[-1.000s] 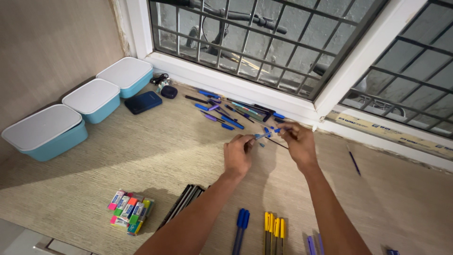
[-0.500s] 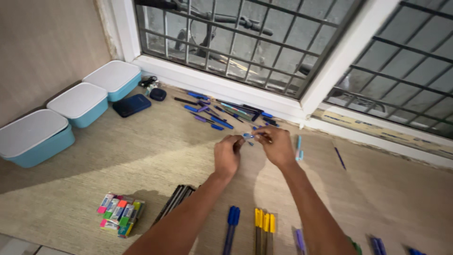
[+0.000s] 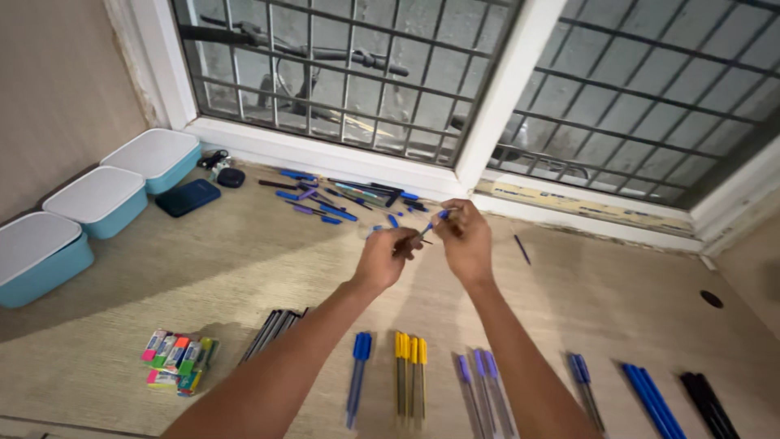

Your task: The person assembles pens by hand on a table, picking up barrels, caps, and ink cartridges, inserting the cartridges into the barrels, and capping them. They organize the assembled pens into color-coded groups on the table.

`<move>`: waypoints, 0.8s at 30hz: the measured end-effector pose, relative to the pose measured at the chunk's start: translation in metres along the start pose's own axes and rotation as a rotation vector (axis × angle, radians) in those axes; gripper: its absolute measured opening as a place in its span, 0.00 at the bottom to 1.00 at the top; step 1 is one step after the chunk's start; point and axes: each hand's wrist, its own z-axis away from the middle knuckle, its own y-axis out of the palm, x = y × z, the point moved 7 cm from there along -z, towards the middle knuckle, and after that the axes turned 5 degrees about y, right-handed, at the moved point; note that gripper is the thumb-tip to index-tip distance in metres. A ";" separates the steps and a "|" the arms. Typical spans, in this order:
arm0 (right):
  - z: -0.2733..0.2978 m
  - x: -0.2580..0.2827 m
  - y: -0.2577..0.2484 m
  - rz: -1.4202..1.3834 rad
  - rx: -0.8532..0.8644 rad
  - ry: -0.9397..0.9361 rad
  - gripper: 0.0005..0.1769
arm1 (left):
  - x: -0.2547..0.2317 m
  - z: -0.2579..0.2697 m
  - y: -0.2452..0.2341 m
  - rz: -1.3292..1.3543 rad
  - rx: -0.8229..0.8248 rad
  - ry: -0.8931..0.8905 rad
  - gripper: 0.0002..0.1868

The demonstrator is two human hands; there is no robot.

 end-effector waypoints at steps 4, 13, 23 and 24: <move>0.002 0.022 -0.031 0.051 0.042 0.005 0.20 | -0.014 -0.012 0.040 0.324 0.032 -0.055 0.11; 0.020 0.019 -0.120 -0.145 0.082 0.227 0.28 | -0.069 0.003 0.116 0.585 0.221 -0.190 0.12; 0.051 0.014 -0.194 -0.110 0.080 0.218 0.30 | -0.104 0.017 0.178 0.526 0.258 -0.215 0.09; 0.054 0.012 -0.200 -0.113 0.084 0.205 0.31 | -0.105 0.019 0.184 0.547 0.264 -0.217 0.09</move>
